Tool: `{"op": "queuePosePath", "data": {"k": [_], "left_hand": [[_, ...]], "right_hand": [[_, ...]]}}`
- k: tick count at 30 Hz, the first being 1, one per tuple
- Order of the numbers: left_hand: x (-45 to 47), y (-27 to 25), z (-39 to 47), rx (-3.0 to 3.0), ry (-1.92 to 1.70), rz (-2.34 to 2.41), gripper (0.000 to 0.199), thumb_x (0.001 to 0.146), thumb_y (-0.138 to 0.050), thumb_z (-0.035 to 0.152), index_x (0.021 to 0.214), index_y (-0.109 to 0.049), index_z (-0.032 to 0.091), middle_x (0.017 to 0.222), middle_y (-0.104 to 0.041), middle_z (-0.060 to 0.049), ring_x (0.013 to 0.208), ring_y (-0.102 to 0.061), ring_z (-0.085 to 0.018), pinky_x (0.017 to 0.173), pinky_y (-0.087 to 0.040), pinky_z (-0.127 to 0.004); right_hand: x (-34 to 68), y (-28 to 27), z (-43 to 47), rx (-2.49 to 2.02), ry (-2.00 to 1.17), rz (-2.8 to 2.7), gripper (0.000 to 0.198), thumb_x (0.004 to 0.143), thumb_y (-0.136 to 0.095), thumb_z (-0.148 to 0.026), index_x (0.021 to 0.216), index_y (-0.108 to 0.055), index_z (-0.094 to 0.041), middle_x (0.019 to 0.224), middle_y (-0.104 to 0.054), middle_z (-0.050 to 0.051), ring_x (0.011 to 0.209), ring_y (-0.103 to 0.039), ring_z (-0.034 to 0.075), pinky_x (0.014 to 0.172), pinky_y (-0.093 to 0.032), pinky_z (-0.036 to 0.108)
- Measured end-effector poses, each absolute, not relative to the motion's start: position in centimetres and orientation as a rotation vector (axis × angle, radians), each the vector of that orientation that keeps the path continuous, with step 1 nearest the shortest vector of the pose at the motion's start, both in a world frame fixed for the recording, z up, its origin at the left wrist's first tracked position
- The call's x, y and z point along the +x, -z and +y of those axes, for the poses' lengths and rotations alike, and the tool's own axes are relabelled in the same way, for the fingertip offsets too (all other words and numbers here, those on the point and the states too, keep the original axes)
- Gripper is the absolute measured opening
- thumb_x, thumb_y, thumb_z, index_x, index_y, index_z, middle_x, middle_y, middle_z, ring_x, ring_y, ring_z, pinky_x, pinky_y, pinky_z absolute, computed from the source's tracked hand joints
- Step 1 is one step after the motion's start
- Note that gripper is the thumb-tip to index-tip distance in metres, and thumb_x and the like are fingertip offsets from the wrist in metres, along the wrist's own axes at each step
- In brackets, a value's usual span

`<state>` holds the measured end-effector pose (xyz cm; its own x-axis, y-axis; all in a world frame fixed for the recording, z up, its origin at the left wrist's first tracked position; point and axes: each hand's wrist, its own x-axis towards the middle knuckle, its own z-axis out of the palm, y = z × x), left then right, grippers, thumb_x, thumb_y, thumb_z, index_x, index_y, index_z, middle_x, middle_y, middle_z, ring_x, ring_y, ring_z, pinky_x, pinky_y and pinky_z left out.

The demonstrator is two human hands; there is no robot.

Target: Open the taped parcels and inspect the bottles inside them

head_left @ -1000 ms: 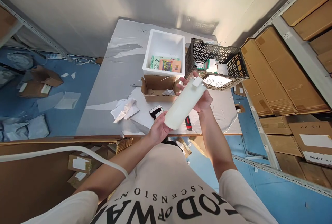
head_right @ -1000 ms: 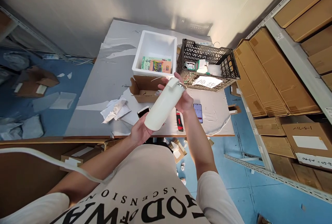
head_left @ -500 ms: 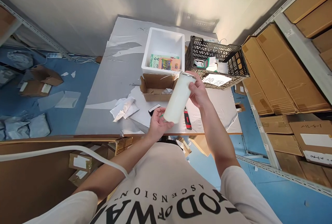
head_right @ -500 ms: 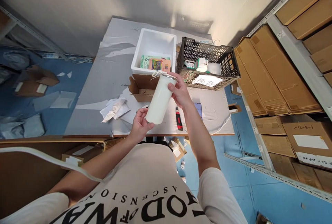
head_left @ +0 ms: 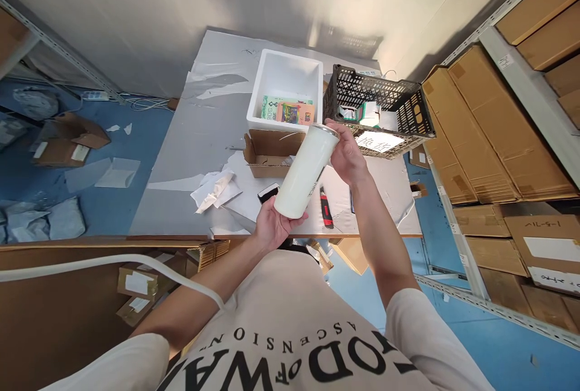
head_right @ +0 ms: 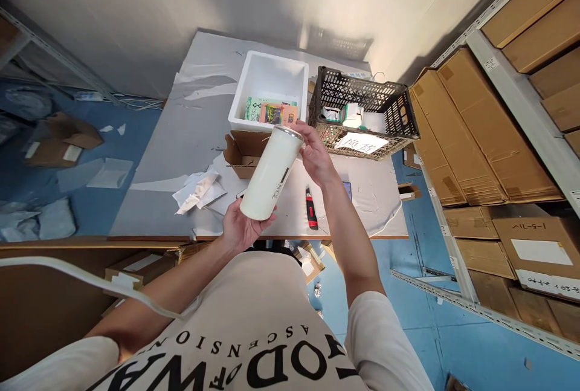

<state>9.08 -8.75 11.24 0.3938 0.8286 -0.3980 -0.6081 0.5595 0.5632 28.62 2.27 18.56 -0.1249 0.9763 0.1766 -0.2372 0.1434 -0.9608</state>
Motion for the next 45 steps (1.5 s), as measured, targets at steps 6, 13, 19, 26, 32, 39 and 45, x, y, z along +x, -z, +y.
{"op": "queuePosePath", "data": {"k": [6, 13, 19, 26, 32, 39, 45], "left_hand": [[9.1, -11.3, -8.9, 0.287, -0.807, 0.698, 0.065, 0.08, -0.042, 0.07, 0.107, -0.064, 0.015, 0.085, -0.072, -0.011, 0.073, -0.068, -0.022, 0.071, -0.054, -0.036], [7.7, -10.0, -8.5, 0.515, -0.808, 0.783, 0.07, 0.077, -0.045, 0.076, 0.1, -0.066, 0.013, 0.079, -0.07, -0.012, 0.071, -0.068, -0.023, 0.066, -0.052, -0.035], [3.3, -5.4, -9.4, 1.207, -1.014, 1.503, 0.045, 0.064, -0.075, 0.053, 0.091, -0.062, 0.019, 0.074, -0.057, -0.001, 0.07, -0.057, -0.017, 0.071, -0.049, -0.034], [3.0, -0.9, -7.7, 1.374, -1.002, 1.608, 0.104, 0.046, -0.087, 0.042, 0.132, -0.033, 0.021, 0.136, -0.043, -0.017, 0.131, -0.04, -0.033, 0.107, -0.033, -0.05], [4.0, 0.4, -5.7, 1.432, -0.968, 1.439, 0.106, 0.048, -0.087, 0.032, 0.136, -0.028, 0.021, 0.127, -0.055, -0.016, 0.121, -0.052, -0.033, 0.102, -0.039, -0.048], [3.9, 0.1, -5.5, 1.447, -0.95, 1.463, 0.086, 0.053, -0.084, 0.035, 0.125, -0.039, 0.021, 0.121, -0.059, -0.013, 0.112, -0.057, -0.03, 0.092, -0.046, -0.044], [3.1, 0.2, -5.0, 1.536, -0.878, 1.443, 0.086, 0.058, -0.081, 0.041, 0.128, -0.036, 0.019, 0.117, -0.061, -0.015, 0.107, -0.06, -0.032, 0.086, -0.048, -0.043]], "right_hand": [[28.2, -18.4, 2.3, -0.871, -1.434, -1.19, 0.068, 0.051, -0.078, -0.068, 0.103, -0.053, -0.031, 0.114, -0.062, 0.002, 0.106, -0.06, 0.025, 0.073, -0.057, 0.039], [28.4, -17.8, 2.3, -0.93, -1.312, -1.082, 0.061, 0.058, -0.08, -0.057, 0.105, -0.049, -0.034, 0.103, -0.06, 0.0, 0.098, -0.062, 0.024, 0.067, -0.058, 0.036], [30.0, -16.5, 1.2, -0.922, -1.051, -1.02, 0.058, 0.057, -0.082, -0.048, 0.104, -0.051, -0.034, 0.11, -0.057, 0.0, 0.108, -0.057, 0.023, 0.077, -0.055, 0.035], [28.1, -13.9, -1.2, -1.023, -1.02, -1.173, 0.051, 0.052, -0.086, -0.046, 0.089, -0.055, -0.029, 0.108, -0.059, 0.003, 0.112, -0.055, 0.025, 0.091, -0.047, 0.041], [24.7, -12.4, -1.4, -1.03, -1.11, -1.246, 0.05, 0.055, -0.085, -0.044, 0.091, -0.055, -0.027, 0.113, -0.057, 0.005, 0.103, -0.055, 0.021, 0.086, -0.049, 0.038], [22.3, -11.2, -1.8, -0.988, -1.024, -1.556, 0.046, 0.064, -0.08, -0.045, 0.1, -0.056, -0.028, 0.123, -0.051, 0.01, 0.11, -0.052, 0.025, 0.085, -0.051, 0.041], [21.9, -11.2, -2.9, -0.944, -0.937, -1.91, 0.052, 0.064, -0.079, -0.05, 0.108, -0.06, -0.031, 0.125, -0.049, 0.012, 0.114, -0.05, 0.03, 0.088, -0.051, 0.049]]}}
